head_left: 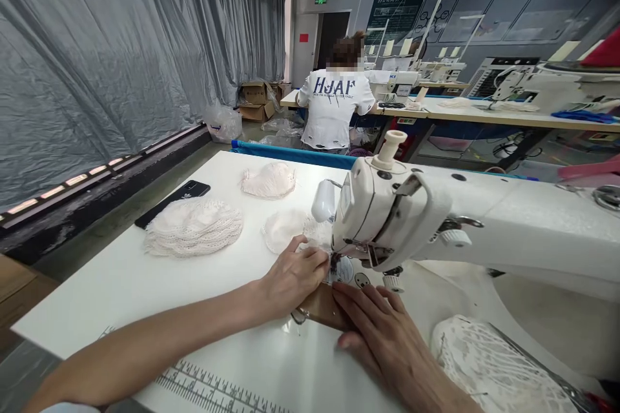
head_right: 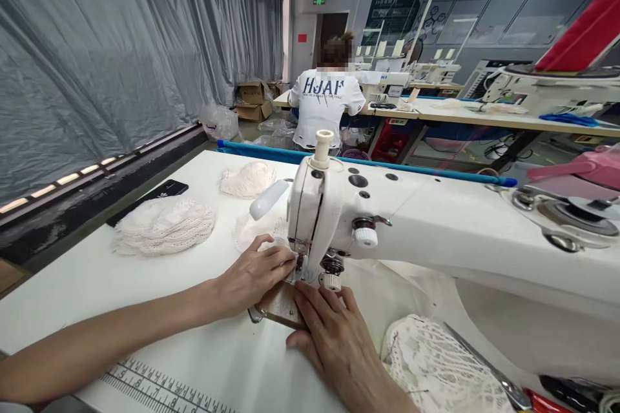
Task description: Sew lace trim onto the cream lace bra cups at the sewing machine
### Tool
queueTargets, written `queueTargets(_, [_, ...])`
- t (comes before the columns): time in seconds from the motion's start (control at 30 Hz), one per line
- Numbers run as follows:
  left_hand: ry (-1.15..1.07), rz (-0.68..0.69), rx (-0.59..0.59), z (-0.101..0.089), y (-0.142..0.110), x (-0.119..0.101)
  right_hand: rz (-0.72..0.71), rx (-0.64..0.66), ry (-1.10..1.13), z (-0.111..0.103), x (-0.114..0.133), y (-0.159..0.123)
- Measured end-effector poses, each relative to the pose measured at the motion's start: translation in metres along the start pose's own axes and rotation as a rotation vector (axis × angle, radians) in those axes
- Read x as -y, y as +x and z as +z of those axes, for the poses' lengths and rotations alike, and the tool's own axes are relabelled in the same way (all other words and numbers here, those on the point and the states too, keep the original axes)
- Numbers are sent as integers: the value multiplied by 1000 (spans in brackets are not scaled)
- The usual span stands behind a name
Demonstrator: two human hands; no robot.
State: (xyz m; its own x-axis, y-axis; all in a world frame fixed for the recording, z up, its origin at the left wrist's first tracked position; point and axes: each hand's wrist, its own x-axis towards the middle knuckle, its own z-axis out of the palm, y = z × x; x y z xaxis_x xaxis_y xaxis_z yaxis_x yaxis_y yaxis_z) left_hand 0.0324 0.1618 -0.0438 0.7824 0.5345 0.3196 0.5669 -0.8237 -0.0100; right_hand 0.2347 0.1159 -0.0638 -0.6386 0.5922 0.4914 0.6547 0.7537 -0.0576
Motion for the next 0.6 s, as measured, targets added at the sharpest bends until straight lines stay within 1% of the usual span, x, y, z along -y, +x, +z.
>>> queueTargets(0.1, [-27,-13,4,-3,-2,7,-27,27,-30,1,-3,-1])
queueTargets(0.17, [-27,-48,-4,-9,-9,21,-56,42,-54,1,-8,-2])
queueTargets(0.27, [8,-168,24,-24,-29,45,-101,61,-61,-2,-16,0])
queueTargets(0.33, [31,-239,54,-32,-45,49,-137,79,-50,-6,-18,5])
queueTargets(0.4, [60,-251,60,-35,-57,37,-160,93,-34,-12,-13,10])
queueTargets(0.5, [55,-150,52,-33,-67,-1,-179,55,-3,-20,10,21])
queueTargets(0.53, [24,-103,58,-34,-69,-14,-180,41,16,-21,20,25])
queueTargets(0.6, [-73,-85,49,-38,-74,-35,-165,55,94,-20,39,32])
